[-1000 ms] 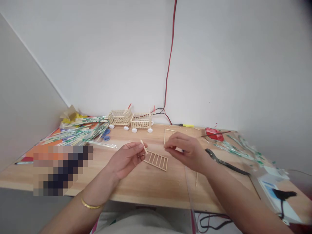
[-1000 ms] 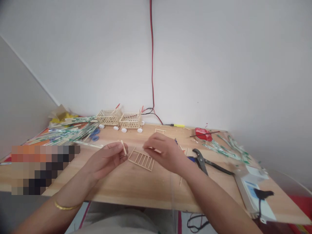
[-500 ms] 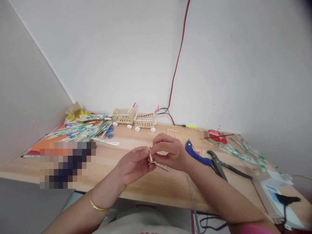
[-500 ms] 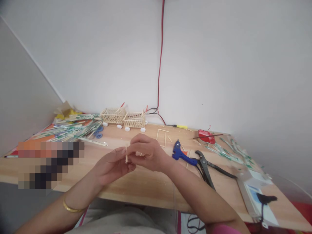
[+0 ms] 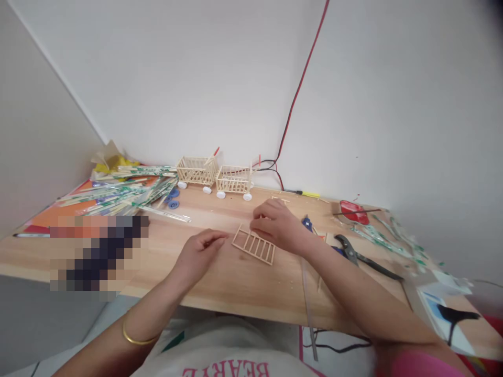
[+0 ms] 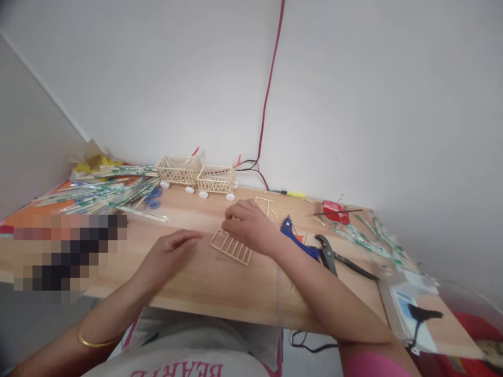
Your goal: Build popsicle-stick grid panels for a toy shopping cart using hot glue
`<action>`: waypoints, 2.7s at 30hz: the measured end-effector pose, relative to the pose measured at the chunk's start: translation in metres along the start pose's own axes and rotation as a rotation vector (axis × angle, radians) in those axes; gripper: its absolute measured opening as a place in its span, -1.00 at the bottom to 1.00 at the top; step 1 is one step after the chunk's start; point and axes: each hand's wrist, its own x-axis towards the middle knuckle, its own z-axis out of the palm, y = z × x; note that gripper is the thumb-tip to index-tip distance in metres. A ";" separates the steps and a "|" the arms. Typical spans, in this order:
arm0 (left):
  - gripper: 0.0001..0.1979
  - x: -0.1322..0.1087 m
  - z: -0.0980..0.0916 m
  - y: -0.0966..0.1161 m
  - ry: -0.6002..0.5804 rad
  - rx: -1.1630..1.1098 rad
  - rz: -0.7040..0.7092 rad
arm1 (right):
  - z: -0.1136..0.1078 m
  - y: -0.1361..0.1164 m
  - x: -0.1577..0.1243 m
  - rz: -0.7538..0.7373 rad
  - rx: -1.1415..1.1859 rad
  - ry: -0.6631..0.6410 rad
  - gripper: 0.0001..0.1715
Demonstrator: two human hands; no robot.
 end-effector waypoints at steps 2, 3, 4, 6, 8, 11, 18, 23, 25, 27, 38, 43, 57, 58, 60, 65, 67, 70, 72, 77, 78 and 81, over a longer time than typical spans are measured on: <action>-0.82 0.003 -0.003 -0.008 -0.010 0.170 0.124 | 0.020 0.003 -0.004 -0.006 -0.014 -0.100 -0.86; -0.81 0.004 -0.002 -0.010 -0.028 0.234 0.171 | 0.029 0.004 -0.005 -0.010 -0.017 -0.139 -0.87; -0.80 0.004 -0.001 -0.012 -0.052 0.286 0.206 | 0.036 0.004 -0.005 -0.017 -0.018 -0.167 -0.87; -0.79 0.004 0.003 -0.016 -0.079 0.372 0.252 | 0.046 0.004 -0.005 -0.026 -0.018 -0.210 -0.87; -0.79 0.005 0.007 -0.021 -0.082 0.453 0.292 | 0.053 0.004 -0.004 -0.027 -0.007 -0.233 -0.87; -0.78 0.005 0.010 -0.030 -0.106 0.572 0.359 | 0.058 0.007 -0.002 -0.019 0.021 -0.262 -0.86; -0.77 0.006 0.014 -0.041 -0.228 0.859 0.439 | 0.066 0.008 0.002 -0.034 0.039 -0.327 -0.84; -0.77 0.006 0.016 -0.042 -0.267 0.953 0.433 | 0.066 0.009 0.005 -0.040 0.048 -0.349 -0.81; -0.78 0.006 0.017 -0.043 -0.273 0.974 0.429 | 0.066 0.009 0.006 -0.045 0.045 -0.359 -0.81; -0.79 0.006 0.017 -0.043 -0.282 0.991 0.423 | 0.066 0.009 0.006 -0.046 0.039 -0.370 -0.79; -0.77 0.006 0.019 -0.042 -0.285 1.033 0.415 | 0.061 0.008 0.012 -0.040 0.061 -0.454 -0.79; -0.79 0.006 0.020 -0.042 -0.280 1.061 0.422 | 0.060 0.005 0.017 -0.037 0.060 -0.508 -0.82; -0.81 0.006 0.017 -0.041 -0.143 0.855 0.365 | 0.042 0.022 -0.003 0.527 0.213 -0.369 -0.87; -0.82 0.007 0.016 -0.041 -0.112 0.818 0.377 | 0.042 0.020 -0.004 0.593 0.196 -0.414 -0.89; -0.84 0.008 0.015 -0.041 -0.068 0.771 0.399 | 0.045 0.016 -0.005 0.668 0.194 -0.489 -0.87; -0.86 0.009 0.016 -0.042 -0.052 0.776 0.401 | 0.049 0.012 -0.002 0.704 0.197 -0.629 -0.84; -0.86 0.009 0.017 -0.042 -0.052 0.789 0.393 | 0.049 0.012 -0.001 0.715 0.177 -0.653 -0.84; -0.86 0.008 0.016 -0.041 -0.044 0.778 0.377 | 0.050 0.011 0.001 0.738 0.153 -0.673 -0.85; -0.85 0.008 0.015 -0.040 -0.039 0.743 0.368 | 0.051 0.010 0.002 0.747 0.151 -0.681 -0.85; -0.78 0.008 0.013 -0.034 -0.055 0.677 0.339 | 0.052 0.002 0.005 0.790 0.127 -0.659 -0.82; -0.77 0.008 0.013 -0.033 -0.066 0.674 0.330 | 0.052 0.001 0.006 0.802 0.124 -0.656 -0.82; -0.75 0.011 0.011 -0.028 -0.095 0.643 0.266 | 0.053 0.002 0.009 0.818 0.162 -0.654 -0.83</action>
